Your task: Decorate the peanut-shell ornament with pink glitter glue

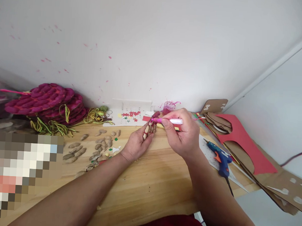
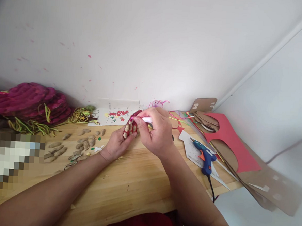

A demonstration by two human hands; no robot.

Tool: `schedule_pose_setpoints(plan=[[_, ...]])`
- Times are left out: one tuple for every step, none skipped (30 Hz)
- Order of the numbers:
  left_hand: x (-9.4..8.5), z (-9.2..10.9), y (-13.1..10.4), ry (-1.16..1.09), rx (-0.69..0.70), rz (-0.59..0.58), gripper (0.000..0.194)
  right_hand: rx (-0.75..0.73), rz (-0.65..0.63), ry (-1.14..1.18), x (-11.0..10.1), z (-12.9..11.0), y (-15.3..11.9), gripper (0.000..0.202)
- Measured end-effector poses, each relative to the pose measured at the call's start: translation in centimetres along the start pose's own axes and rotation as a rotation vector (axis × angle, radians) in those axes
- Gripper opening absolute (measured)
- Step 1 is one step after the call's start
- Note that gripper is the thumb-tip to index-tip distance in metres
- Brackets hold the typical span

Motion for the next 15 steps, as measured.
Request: schedule_pose_setpoints(plan=[[0.0, 0.1, 0.0, -0.005, 0.004, 0.000, 0.036, -0.006, 0.009, -0.003, -0.1, -0.1, 0.1, 0.006], [0.0, 0.1, 0.0, -0.007, 0.007, 0.002, 0.038, -0.011, 0.014, 0.000, -0.2, -0.2, 0.1, 0.006], [0.0, 0.1, 0.0, -0.003, 0.008, 0.004, 0.039, -0.017, 0.010, 0.006, -0.2, -0.3, 0.1, 0.006], [0.0, 0.0, 0.0, 0.005, 0.007, 0.006, 0.039, -0.028, -0.003, 0.010, -0.1, -0.5, 0.1, 0.007], [0.0, 0.0, 0.0, 0.014, 0.006, 0.006, 0.038, -0.041, -0.023, 0.005, 0.1, -0.7, 0.1, 0.007], [0.0, -0.1, 0.0, 0.023, 0.006, 0.009, 0.037, -0.057, -0.045, -0.005, 0.2, -0.9, 0.1, 0.007], [-0.1, -0.1, 0.0, 0.030, 0.006, 0.013, 0.036, -0.070, -0.063, -0.017, 0.4, -1.0, 0.1, 0.007], [-0.1, -0.1, 0.0, 0.034, 0.007, 0.015, 0.035, -0.080, -0.072, -0.029, 0.5, -1.1, 0.1, 0.007], [-0.1, -0.1, 0.0, 0.035, 0.009, 0.016, 0.034, -0.085, -0.072, -0.037, 0.4, -1.2, 0.1, 0.007], [-0.1, 0.0, 0.0, 0.033, 0.010, 0.015, 0.033, -0.085, -0.068, -0.042, 0.4, -1.1, 0.1, 0.007], [0.0, 0.0, 0.0, 0.028, 0.012, 0.012, 0.033, -0.080, -0.061, -0.042, 0.3, -1.0, 0.1, 0.007], [0.0, 0.0, 0.0, 0.018, 0.014, 0.006, 0.033, -0.072, -0.054, -0.040, 0.2, -0.9, 0.2, 0.007], [0.0, 0.1, 0.0, 0.002, 0.018, 0.001, 0.033, -0.062, -0.045, -0.032, 0.1, -0.7, 0.2, 0.006], [0.0, 0.2, 0.0, -0.014, 0.020, -0.002, 0.034, -0.048, -0.036, -0.017, -0.1, -0.6, 0.2, 0.006], [0.1, 0.2, -0.1, -0.028, 0.021, -0.005, 0.035, -0.031, -0.029, 0.005, -0.2, -0.3, 0.2, 0.006]])
Point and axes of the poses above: each hand's wrist, its own y-axis towards the middle knuckle, its own x-axis out of the palm, z = x × y, the point moved 8 cm from there along y, towards the middle knuckle, and after that the axes turned 8 degrees about z, right-handed, at the moved point
